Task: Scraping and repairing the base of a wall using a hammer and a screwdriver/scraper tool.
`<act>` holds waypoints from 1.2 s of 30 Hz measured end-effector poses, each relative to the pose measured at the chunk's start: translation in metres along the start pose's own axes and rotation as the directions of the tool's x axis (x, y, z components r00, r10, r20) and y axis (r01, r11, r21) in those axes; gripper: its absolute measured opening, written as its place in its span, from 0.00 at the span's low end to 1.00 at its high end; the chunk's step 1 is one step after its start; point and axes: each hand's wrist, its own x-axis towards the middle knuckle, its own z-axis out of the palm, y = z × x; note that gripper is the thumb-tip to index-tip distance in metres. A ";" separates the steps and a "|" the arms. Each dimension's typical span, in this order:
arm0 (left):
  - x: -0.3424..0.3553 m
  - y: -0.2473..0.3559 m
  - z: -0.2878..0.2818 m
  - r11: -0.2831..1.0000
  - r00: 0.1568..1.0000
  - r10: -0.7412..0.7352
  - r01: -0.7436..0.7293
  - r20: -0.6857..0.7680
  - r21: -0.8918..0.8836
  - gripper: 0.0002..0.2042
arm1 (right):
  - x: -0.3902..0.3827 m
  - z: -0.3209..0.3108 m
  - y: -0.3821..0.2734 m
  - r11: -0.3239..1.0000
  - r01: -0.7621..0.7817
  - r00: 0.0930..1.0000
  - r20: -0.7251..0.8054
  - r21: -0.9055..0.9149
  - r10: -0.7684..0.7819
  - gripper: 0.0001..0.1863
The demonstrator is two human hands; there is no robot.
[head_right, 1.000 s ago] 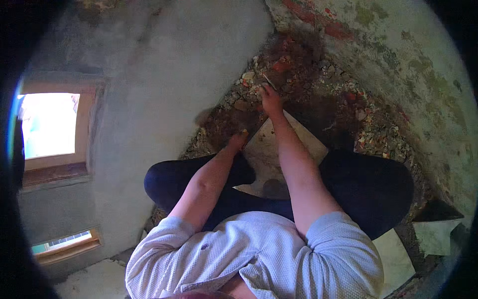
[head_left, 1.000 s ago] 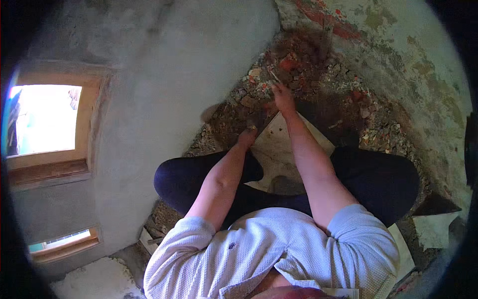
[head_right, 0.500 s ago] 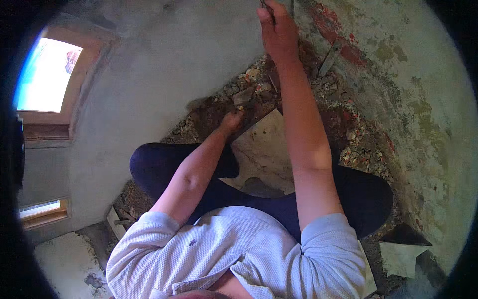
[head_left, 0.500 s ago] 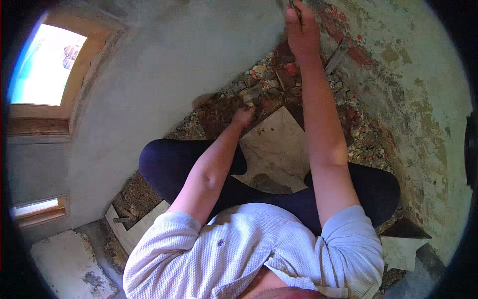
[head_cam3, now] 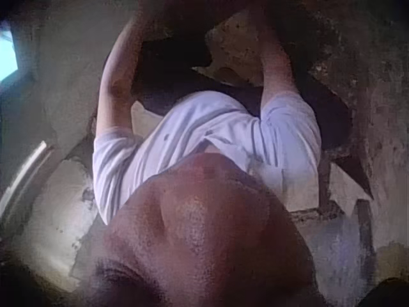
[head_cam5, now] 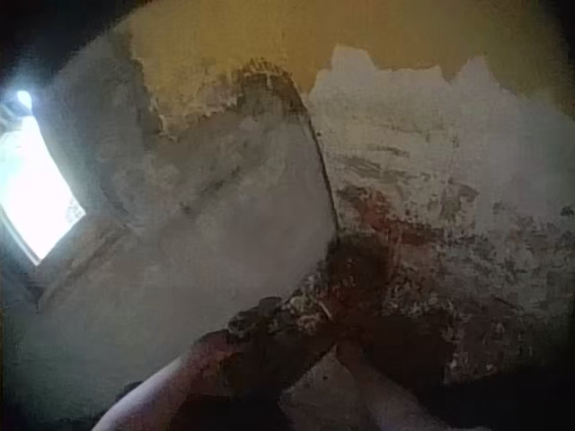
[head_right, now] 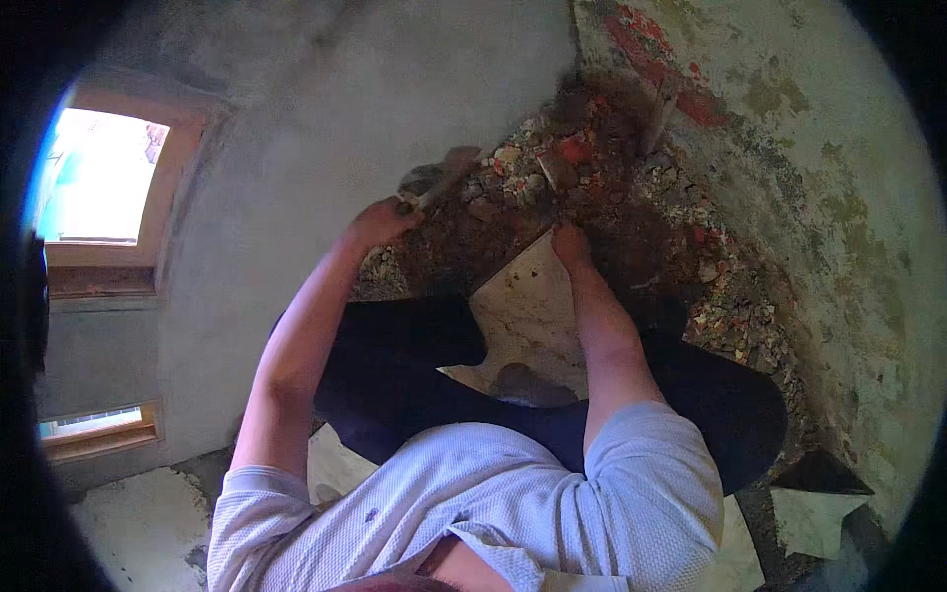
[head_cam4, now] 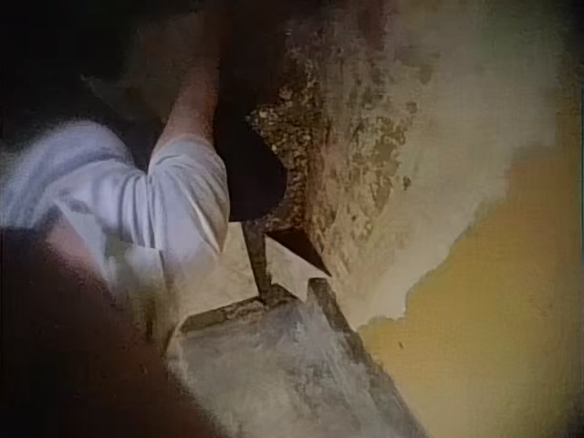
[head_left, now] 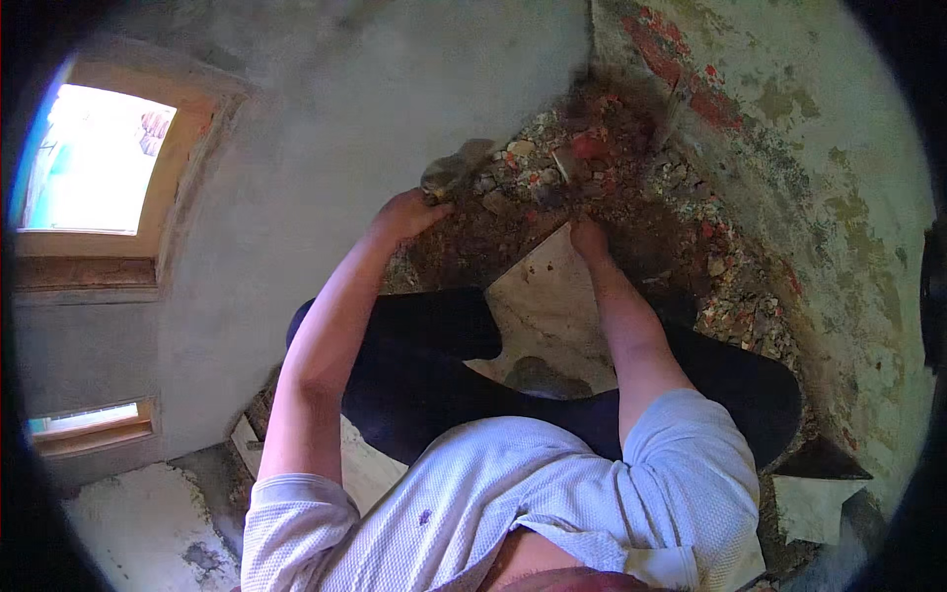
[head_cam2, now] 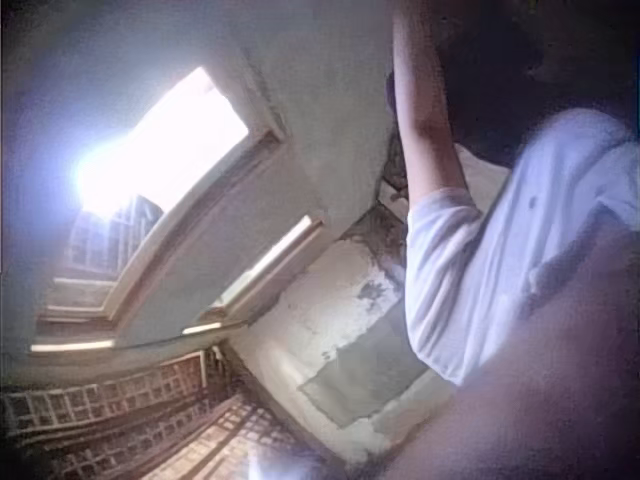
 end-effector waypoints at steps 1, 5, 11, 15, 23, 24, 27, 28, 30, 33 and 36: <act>-0.008 -0.002 0.003 1.000 1.000 0.001 -0.001 0.002 0.004 0.35 | 0.000 -0.003 -0.001 0.995 -0.085 0.993 0.085 -0.043 0.088 0.21; -0.019 -0.020 0.037 0.999 0.993 -0.043 0.041 -0.111 -0.017 0.34 | 0.027 -0.034 -0.039 0.999 -0.047 0.999 0.028 0.018 0.046 0.21; 0.018 0.018 0.068 0.966 0.992 0.126 -0.116 -0.029 0.230 0.31 | 0.044 -0.056 -0.075 0.884 0.384 0.906 -0.295 0.268 -0.304 0.20; 0.027 0.036 0.071 0.948 0.986 0.160 -0.166 0.047 0.272 0.27 | 0.005 -0.021 -0.014 0.965 0.151 0.972 -0.210 0.215 -0.105 0.23; 0.026 0.008 0.076 0.967 0.995 0.029 -0.053 0.100 0.248 0.28 | -0.008 -0.022 -0.029 0.974 -0.224 0.972 0.079 0.024 0.222 0.25; 0.031 0.005 0.077 0.971 0.995 0.026 -0.048 0.096 0.233 0.27 | 0.000 -0.030 -0.034 0.991 -0.079 0.997 0.002 0.105 0.079 0.24; 0.033 0.002 0.080 0.957 0.993 0.094 -0.112 0.077 0.269 0.26 | 0.018 -0.047 -0.060 0.962 0.131 0.988 -0.108 0.241 -0.107 0.24; 0.032 0.006 0.079 0.957 0.993 0.089 -0.106 0.072 0.270 0.26 | 0.021 -0.050 -0.068 0.937 0.177 0.979 -0.147 0.301 -0.138 0.24; 0.034 0.019 0.075 0.980 0.964 -0.021 -0.033 0.266 0.196 0.26 | 0.020 -0.044 -0.056 0.933 0.195 0.971 -0.196 0.303 -0.140 0.24; 0.035 0.019 0.085 0.962 0.990 -0.012 -0.027 0.139 0.271 0.26 | 0.002 -0.019 -0.025 0.950 0.177 0.971 -0.204 0.257 -0.126 0.24; 0.033 0.009 0.090 0.951 0.994 0.061 -0.084 0.086 0.298 0.27 | -0.023 -0.006 -0.002 0.989 -0.074 0.997 -0.007 0.131 0.075 0.24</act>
